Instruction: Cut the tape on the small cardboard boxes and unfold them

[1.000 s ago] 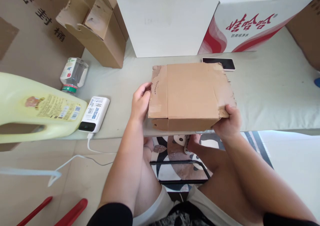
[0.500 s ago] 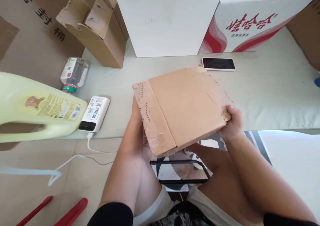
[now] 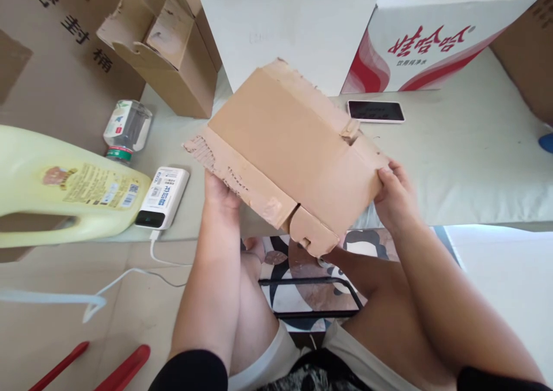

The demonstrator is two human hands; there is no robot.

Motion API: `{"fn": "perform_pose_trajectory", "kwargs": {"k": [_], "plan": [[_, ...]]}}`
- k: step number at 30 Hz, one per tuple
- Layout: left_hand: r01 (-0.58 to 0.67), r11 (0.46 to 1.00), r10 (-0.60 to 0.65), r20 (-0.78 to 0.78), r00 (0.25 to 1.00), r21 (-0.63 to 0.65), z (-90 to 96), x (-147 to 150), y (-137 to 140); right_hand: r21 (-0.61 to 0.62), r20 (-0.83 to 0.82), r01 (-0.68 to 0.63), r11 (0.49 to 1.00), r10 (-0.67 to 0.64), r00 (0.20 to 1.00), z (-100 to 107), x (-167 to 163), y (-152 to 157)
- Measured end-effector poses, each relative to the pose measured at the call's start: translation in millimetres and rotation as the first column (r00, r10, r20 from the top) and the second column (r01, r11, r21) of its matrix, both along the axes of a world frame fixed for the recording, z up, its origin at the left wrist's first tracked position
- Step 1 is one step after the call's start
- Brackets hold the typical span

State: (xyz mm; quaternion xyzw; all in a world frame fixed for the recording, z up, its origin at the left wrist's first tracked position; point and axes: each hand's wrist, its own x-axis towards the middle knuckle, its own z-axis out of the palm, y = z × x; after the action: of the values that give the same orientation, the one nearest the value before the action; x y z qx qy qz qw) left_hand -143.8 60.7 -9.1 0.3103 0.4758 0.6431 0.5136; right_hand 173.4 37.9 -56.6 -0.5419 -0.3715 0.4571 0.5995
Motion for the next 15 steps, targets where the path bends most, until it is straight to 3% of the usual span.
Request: {"fn": "perform_pose_trajectory", "kwargs": {"k": [3,6,9,12,15], "plan": [[-0.023,0.999,0.021,0.042,0.999,0.035,1.9,1.0,-0.4,-0.095,-0.106,-0.102,0.990,0.091,0.990,2.4,-7.3,-0.9],[-0.024,0.996,0.018,0.074,0.997,0.087,3.6,1.9,-2.3,-0.061,-0.109,0.004,0.998,-0.011,0.994,8.6,-14.2,-1.7],[-0.008,0.998,-0.003,0.189,0.982,0.057,1.4,1.4,-1.1,-0.037,-0.116,0.079,0.996,-0.083,0.990,14.6,-17.4,-3.8],[-0.054,0.998,0.062,0.358,0.932,-0.034,-1.7,0.7,3.1,-0.147,-0.118,-0.093,0.985,0.076,0.990,21.8,-20.2,-13.4],[-0.109,0.988,0.146,0.425,0.893,-0.110,-1.6,1.1,5.1,-0.324,-0.110,-0.256,0.911,0.233,0.966,32.2,-28.0,-27.7]]}}
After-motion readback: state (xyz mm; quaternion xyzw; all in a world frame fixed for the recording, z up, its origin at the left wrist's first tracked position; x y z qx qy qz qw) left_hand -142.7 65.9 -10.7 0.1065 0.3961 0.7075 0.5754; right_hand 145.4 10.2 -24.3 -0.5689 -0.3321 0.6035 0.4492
